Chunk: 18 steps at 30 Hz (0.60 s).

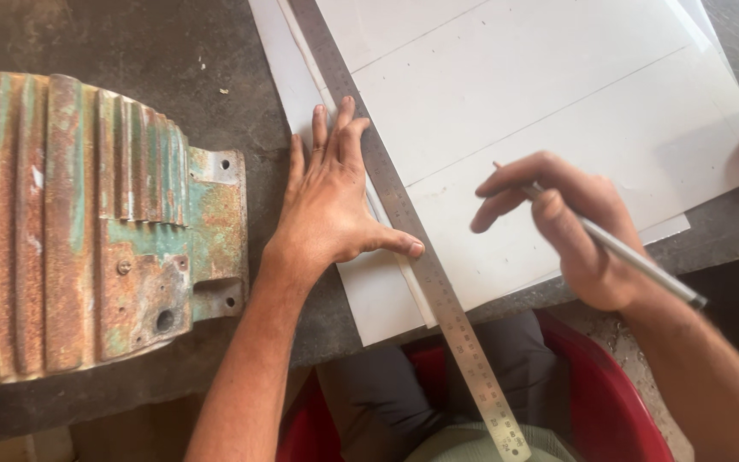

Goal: The person sits at a workbench and draws straight lines on white plastic sheets using a steel ruler and a pencil, holding each sheet steady with one hand while a rusty motor housing weights the edge. They reposition the ruler repeatedly to mark a series of parallel lines across the sheets.

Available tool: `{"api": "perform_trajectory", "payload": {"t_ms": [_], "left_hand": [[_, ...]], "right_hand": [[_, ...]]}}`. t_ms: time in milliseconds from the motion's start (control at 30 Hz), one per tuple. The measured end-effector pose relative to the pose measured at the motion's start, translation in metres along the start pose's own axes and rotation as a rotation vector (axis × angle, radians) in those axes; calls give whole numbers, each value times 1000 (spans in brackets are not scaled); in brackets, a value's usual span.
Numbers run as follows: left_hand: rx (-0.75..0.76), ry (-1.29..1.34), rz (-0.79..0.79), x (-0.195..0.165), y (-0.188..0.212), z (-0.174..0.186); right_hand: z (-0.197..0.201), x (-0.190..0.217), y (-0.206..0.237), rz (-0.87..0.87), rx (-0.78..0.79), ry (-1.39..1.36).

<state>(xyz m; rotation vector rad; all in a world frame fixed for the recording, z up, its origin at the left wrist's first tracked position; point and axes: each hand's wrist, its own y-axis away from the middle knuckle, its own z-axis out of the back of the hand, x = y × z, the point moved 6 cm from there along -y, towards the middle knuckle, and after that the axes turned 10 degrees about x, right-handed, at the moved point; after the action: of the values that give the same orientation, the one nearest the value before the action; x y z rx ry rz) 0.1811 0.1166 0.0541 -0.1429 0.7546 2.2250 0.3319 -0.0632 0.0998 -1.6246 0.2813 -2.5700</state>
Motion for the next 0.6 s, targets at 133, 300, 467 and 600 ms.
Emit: {"api": "perform_trajectory", "payload": {"t_ms": [133, 300, 467, 600], "left_hand": [[-13, 14, -17, -1, 0, 1], [-14, 13, -27, -2, 1, 1], [-9, 10, -31, -2, 1, 3], [0, 2, -21, -4, 2, 5]], "right_hand": [[12, -14, -12, -119, -27, -37], [22, -17, -45, 9, -17, 49], [18, -27, -78, -105, 5, -59], [11, -26, -111, -180, 32, 85]]}}
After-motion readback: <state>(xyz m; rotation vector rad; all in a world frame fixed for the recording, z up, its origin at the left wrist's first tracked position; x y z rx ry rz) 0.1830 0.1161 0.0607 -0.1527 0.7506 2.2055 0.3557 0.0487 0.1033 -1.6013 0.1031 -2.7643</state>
